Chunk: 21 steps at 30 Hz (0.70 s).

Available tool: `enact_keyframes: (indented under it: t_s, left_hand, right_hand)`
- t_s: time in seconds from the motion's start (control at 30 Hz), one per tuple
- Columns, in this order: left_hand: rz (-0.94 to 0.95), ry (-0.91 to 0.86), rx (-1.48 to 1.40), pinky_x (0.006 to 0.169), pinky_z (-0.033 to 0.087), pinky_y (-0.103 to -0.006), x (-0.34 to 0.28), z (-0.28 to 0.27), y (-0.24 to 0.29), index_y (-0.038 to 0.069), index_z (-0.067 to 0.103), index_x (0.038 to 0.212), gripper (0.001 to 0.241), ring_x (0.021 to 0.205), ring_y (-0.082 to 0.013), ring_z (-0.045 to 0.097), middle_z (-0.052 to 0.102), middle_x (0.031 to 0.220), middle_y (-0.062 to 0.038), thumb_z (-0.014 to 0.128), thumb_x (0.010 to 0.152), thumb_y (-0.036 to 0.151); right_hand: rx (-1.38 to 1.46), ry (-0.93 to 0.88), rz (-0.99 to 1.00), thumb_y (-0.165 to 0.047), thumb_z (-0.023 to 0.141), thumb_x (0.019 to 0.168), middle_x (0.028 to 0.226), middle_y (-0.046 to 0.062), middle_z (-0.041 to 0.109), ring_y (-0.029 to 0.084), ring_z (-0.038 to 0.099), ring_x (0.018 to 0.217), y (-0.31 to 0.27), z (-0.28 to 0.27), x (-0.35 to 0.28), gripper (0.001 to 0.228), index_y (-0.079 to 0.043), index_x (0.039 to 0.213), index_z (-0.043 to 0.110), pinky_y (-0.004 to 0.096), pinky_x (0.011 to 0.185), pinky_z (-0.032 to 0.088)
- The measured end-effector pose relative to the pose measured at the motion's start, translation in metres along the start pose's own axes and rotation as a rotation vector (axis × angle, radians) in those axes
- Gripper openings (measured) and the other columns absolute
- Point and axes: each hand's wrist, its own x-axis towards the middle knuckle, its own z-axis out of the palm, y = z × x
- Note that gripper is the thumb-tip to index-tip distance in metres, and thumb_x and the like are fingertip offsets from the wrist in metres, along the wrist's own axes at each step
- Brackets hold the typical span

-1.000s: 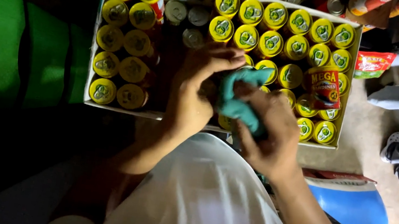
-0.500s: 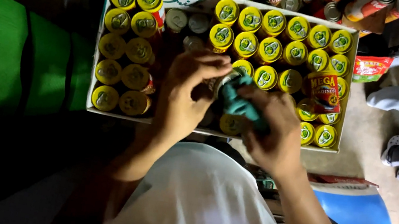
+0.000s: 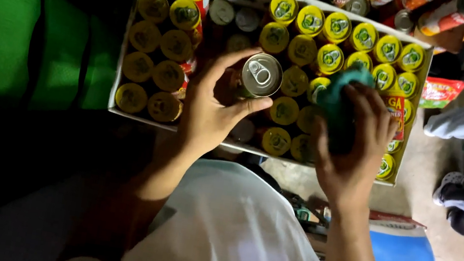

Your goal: Wiping canned tuna and sardines with a cloth and arranging them on a display shelf.

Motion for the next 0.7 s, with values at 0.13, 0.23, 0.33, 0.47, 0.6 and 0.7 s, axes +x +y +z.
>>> enact_keyframes:
  t_s: [0.13, 0.23, 0.33, 0.47, 0.6, 0.7]
  left_hand:
    - [-0.121, -0.058, -0.200, 0.110, 0.055, -0.0322, 0.000, -0.004, -0.005, 0.006, 0.055, 0.145, 0.064, 0.125, -0.0169, 0.066, 0.066, 0.138, -0.008, 0.087, 0.090, 0.016]
    - [-0.204, -0.086, -0.366, 0.108, 0.056, -0.0329, -0.004, -0.005, -0.030, 0.005, 0.050, 0.147, 0.068, 0.124, -0.0169, 0.066, 0.065, 0.136, -0.008, 0.085, 0.090, 0.019]
    - [-0.259, -0.099, -0.517, 0.112, 0.053, -0.0336, -0.009, -0.005, -0.051, 0.002, 0.047, 0.149, 0.068, 0.127, -0.0176, 0.063, 0.064, 0.136, -0.008, 0.082, 0.094, 0.023]
    - [-0.328, -0.122, -0.647, 0.115, 0.049, -0.0343, -0.004, -0.005, -0.047, -0.001, 0.050, 0.148, 0.062, 0.129, -0.0183, 0.061, 0.064, 0.137, -0.010, 0.078, 0.099, 0.026]
    - [-0.291, -0.165, -0.627, 0.113, 0.049, -0.0349, 0.009, 0.000, -0.039, 0.000, 0.048, 0.148, 0.065, 0.127, -0.0180, 0.061, 0.063, 0.136, -0.009, 0.079, 0.096, 0.026]
    - [-0.194, -0.208, -0.593, 0.113, 0.049, -0.0350, 0.028, 0.007, -0.032, 0.000, 0.047, 0.147, 0.060, 0.128, -0.0176, 0.061, 0.062, 0.136, -0.008, 0.077, 0.100, 0.024]
  right_hand:
    - [-0.210, -0.007, -0.057, -0.003, 0.079, 0.087, 0.142, 0.023, 0.054, 0.038, 0.050, 0.134, -0.005, 0.005, 0.002, 0.048, 0.000, 0.132, 0.061, 0.048, 0.113, 0.041]
    - [-0.113, -0.003, -0.042, -0.001, 0.076, 0.093, 0.140, 0.021, 0.054, 0.035, 0.052, 0.133, 0.008, 0.013, -0.007, 0.041, -0.002, 0.133, 0.062, 0.044, 0.115, 0.044]
    - [-0.011, 0.004, 0.003, 0.001, 0.073, 0.098, 0.134, 0.017, 0.057, 0.031, 0.058, 0.126, 0.013, 0.016, -0.009, 0.035, -0.002, 0.132, 0.063, 0.039, 0.111, 0.048]
    - [0.075, -0.040, 0.060, 0.004, 0.071, 0.096, 0.125, 0.014, 0.064, 0.029, 0.064, 0.115, 0.011, 0.019, -0.009, 0.029, -0.001, 0.124, 0.063, 0.036, 0.101, 0.051]
    - [0.120, -0.112, -0.011, 0.004, 0.073, 0.091, 0.122, 0.015, 0.065, 0.031, 0.063, 0.116, -0.002, 0.027, 0.000, 0.032, -0.001, 0.121, 0.063, 0.038, 0.101, 0.050]
    - [0.150, -0.143, -0.068, 0.003, 0.076, 0.088, 0.122, 0.017, 0.062, 0.033, 0.061, 0.116, -0.005, 0.030, 0.018, 0.038, 0.000, 0.123, 0.062, 0.038, 0.099, 0.051]
